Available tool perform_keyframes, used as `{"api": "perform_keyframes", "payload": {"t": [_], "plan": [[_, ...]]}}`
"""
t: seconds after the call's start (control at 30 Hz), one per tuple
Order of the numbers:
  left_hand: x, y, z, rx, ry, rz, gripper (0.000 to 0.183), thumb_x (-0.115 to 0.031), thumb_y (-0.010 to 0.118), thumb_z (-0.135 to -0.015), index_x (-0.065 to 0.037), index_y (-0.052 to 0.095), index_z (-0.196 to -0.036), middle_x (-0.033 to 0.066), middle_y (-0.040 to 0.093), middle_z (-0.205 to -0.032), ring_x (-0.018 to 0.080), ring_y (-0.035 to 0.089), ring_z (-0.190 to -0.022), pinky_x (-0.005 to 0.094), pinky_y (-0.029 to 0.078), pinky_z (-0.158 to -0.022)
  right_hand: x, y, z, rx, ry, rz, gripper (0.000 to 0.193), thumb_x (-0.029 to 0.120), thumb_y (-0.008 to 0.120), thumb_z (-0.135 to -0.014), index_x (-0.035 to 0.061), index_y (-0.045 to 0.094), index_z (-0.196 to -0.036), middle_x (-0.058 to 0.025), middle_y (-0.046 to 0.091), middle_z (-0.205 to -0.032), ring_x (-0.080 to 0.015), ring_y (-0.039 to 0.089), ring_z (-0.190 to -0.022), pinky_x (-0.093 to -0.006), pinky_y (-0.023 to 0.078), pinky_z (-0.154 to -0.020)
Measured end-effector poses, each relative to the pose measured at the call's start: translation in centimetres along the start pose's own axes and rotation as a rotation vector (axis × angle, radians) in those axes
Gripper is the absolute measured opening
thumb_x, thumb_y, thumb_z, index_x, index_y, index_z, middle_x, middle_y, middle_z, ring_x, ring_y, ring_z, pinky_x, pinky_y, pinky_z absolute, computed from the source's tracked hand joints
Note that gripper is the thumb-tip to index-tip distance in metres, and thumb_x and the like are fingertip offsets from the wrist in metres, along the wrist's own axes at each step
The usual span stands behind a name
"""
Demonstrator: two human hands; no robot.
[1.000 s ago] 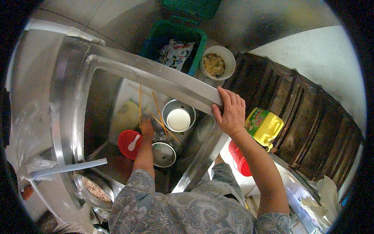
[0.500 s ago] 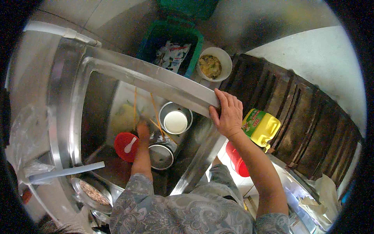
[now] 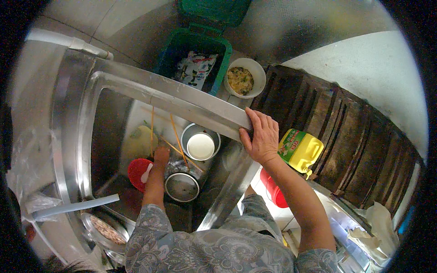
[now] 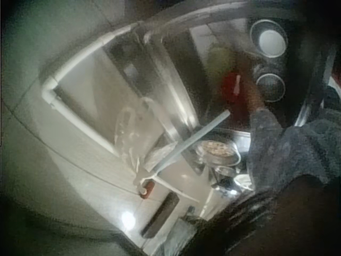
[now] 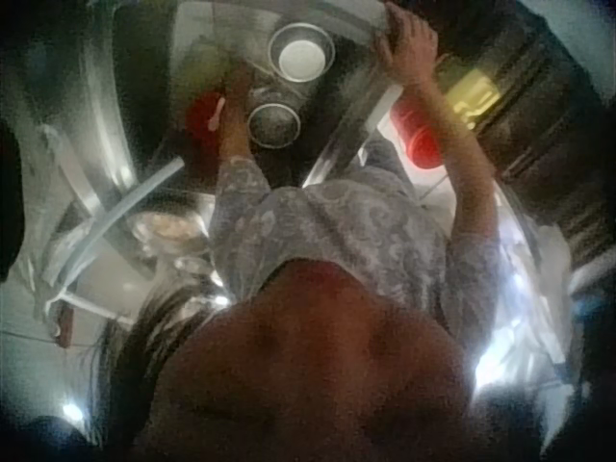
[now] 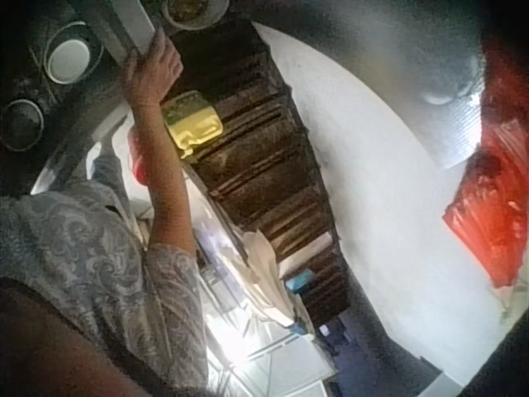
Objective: The person washes white noodles in a large metal pot under running water at a kitchen sink, agitating them by hand. They then carry the pot to a stainless steel table and place it down, before returning to the sink to handle chopsticks and a small container.
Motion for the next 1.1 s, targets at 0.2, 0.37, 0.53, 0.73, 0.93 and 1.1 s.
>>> {"api": "perform_keyframes", "payload": {"t": [0.2, 0.37, 0.53, 0.73, 0.93, 1.1], "plan": [[0.0, -0.4, -0.2, -0.144, -0.020, 0.083, 0.015, -0.014, 0.056, -0.084, -0.009, 0.066, -0.095, 0.0138, 0.065, -0.088, 0.0313, 0.065, -0.085, 0.0428, 0.055, -0.073, 0.0, -0.1, -0.1, -0.006, -0.012, -0.001, 0.058, 0.030, 0.062, -0.082, 0.0100, 0.046, -0.134, -0.0121, 0.055, -0.121, -0.0300, 0.051, -0.109, -0.0418, 0.035, -0.097], [-1.5, -7.5, 2.7, -0.265, -0.182, 0.391, 0.015, -0.012, 0.056, -0.081, -0.008, 0.065, -0.092, 0.0144, 0.065, -0.083, 0.0354, 0.064, -0.077, 0.0429, 0.053, -0.070, 0.2, -0.2, -0.1, -0.003, -0.011, 0.001, 0.057, 0.030, 0.062, -0.082, 0.0099, 0.046, -0.134, -0.0119, 0.055, -0.121, -0.0300, 0.051, -0.110, -0.0418, 0.035, -0.097], [-3.4, -22.0, 6.0, -0.419, -0.214, 0.917, 0.010, -0.003, 0.059, -0.075, -0.004, 0.061, -0.085, 0.0121, 0.063, -0.079, 0.0286, 0.064, -0.070, 0.0394, 0.051, -0.066, 0.1, -0.2, -0.1, 0.000, -0.002, 0.000, 0.058, 0.031, 0.062, -0.082, 0.0100, 0.046, -0.133, -0.0116, 0.055, -0.121, -0.0295, 0.050, -0.111, -0.0414, 0.035, -0.097], [-8.0, -40.9, 9.5, -1.285, 0.163, 0.853, 0.018, 0.011, 0.062, -0.068, -0.003, 0.058, -0.080, 0.0108, 0.063, -0.083, 0.0264, 0.061, -0.070, 0.0329, 0.052, -0.065, 0.2, -0.2, 0.1, -0.003, -0.004, 0.031, 0.057, 0.031, 0.062, -0.083, 0.0101, 0.046, -0.134, -0.0116, 0.055, -0.120, -0.0296, 0.051, -0.110, -0.0405, 0.035, -0.097], [-9.1, -47.2, 1.6, -1.384, 0.243, 0.633, 0.015, 0.003, 0.066, -0.075, -0.002, 0.064, -0.089, 0.0124, 0.066, -0.094, 0.0299, 0.062, -0.085, 0.0380, 0.052, -0.075, 0.3, -0.3, 0.1, -0.040, -0.018, -0.002, 0.056, 0.027, 0.060, -0.082, 0.0093, 0.047, -0.133, -0.0125, 0.055, -0.119, -0.0307, 0.052, -0.108, -0.0408, 0.036, -0.095], [-4.5, -36.3, 2.6, -1.213, -0.012, 0.892, 0.015, -0.003, 0.065, -0.080, -0.004, 0.066, -0.095, 0.0132, 0.066, -0.093, 0.0280, 0.064, -0.079, 0.0370, 0.052, -0.070, 0.1, -0.2, 0.2, -0.031, -0.012, 0.017, 0.057, 0.030, 0.061, -0.083, 0.0108, 0.046, -0.134, -0.0109, 0.056, -0.121, -0.0291, 0.052, -0.108, -0.0406, 0.036, -0.096]]}}
Point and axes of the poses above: each hand's wrist, its own z-axis away from the middle knuckle, its own y-axis out of the palm, x = y × z, the point moved 3 cm from there along -z, towards the middle knuckle
